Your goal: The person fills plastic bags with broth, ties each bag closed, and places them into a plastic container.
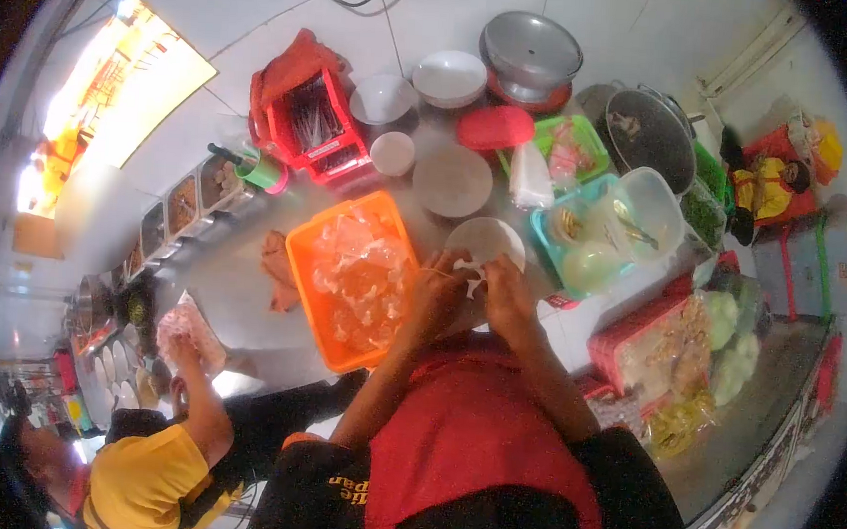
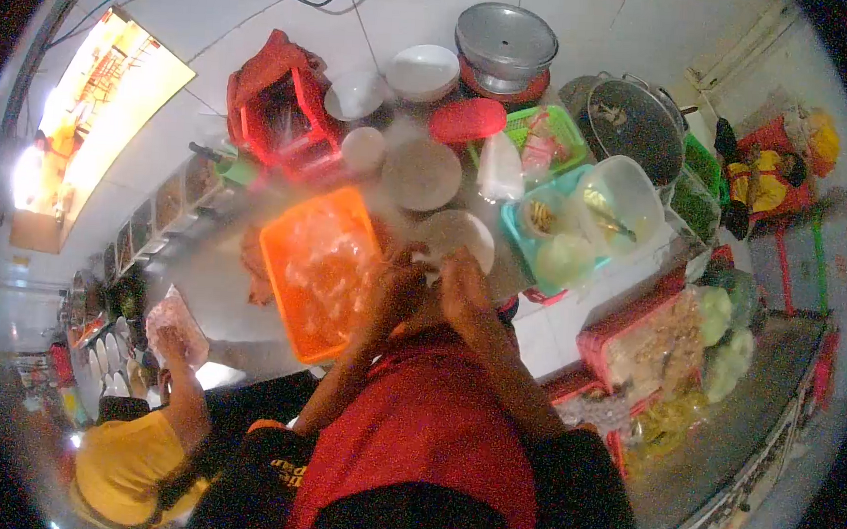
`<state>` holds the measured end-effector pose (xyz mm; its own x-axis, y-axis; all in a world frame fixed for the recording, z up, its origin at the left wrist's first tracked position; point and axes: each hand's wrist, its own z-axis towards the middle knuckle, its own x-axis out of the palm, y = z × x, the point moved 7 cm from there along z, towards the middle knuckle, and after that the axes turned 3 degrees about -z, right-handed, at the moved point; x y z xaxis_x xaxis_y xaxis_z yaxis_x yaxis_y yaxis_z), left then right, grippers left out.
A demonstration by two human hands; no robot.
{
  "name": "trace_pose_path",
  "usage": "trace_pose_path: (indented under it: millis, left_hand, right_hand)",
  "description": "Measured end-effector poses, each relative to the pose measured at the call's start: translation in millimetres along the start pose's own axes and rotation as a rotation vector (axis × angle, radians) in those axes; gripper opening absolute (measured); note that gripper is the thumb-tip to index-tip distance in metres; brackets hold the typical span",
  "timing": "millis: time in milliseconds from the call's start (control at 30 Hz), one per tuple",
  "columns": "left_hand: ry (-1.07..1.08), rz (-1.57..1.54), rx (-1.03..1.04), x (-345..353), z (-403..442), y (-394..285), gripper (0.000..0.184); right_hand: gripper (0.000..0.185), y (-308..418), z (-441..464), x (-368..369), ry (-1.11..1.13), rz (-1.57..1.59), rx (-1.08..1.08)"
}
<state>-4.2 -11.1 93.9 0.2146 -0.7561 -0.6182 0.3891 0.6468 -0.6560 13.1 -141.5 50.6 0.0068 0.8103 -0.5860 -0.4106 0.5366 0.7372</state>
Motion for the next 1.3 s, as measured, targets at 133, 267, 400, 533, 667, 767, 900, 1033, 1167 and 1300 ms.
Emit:
trace_pose_path:
  millis: [133, 267, 400, 533, 667, 767, 900, 1033, 1167, 1300]
  left_hand:
    - [0.163, -0.037, -0.326, 11.4, -9.0, 29.9, 0.024]
    - [0.177, -0.129, -0.436, 7.1, 1.0, 35.0, 0.022]
    - [0.227, -0.174, -0.461, 20.8, 0.2, 43.4, 0.022]
    - [0.220, -0.314, -0.424, 52.6, -10.0, 76.8, 0.022]
    - [0.191, -0.454, -0.562, 73.1, -12.1, 102.0, 0.019]
    - [0.254, -0.303, -0.446, 52.4, 11.9, 67.3, 0.017]
    - [0.283, -0.106, -0.163, 65.0, 17.1, 67.6, 0.016]
    - [0.326, -0.197, -0.111, 68.0, 26.3, 50.7, 0.017]
    - [0.362, -0.245, -0.099, 82.1, 25.2, 46.7, 0.019]
    - [0.371, -0.312, -0.104, 84.9, 22.1, 40.8, 0.020]
  right_hand:
    - [0.038, 25.1, 16.0, -8.3, 0.283, -0.176, -0.059]
    - [0.038, -17.3, 0.5, -89.7, -0.093, -0.054, 0.176]
    - [0.062, -92.3, -40.5, -175.4, -0.177, -0.797, 0.453]
    - [0.037, -153.7, -67.1, -155.8, 0.009, -0.407, 0.598]
    - [0.023, -141.0, -74.2, -155.3, -0.140, -0.292, 0.572]
    - [0.024, -124.6, -76.0, -156.0, -0.236, -0.303, 0.563]
    - [0.026, -90.5, -69.4, -164.3, -0.204, -0.262, 0.543]
    - [0.027, -61.5, -58.9, -166.9, -0.058, -0.179, 0.558]
    - [0.028, -27.6, -36.3, -156.5, 0.008, -0.036, 0.394]
    - [0.034, -8.3, -22.0, -143.2, 0.157, -0.243, 0.227]
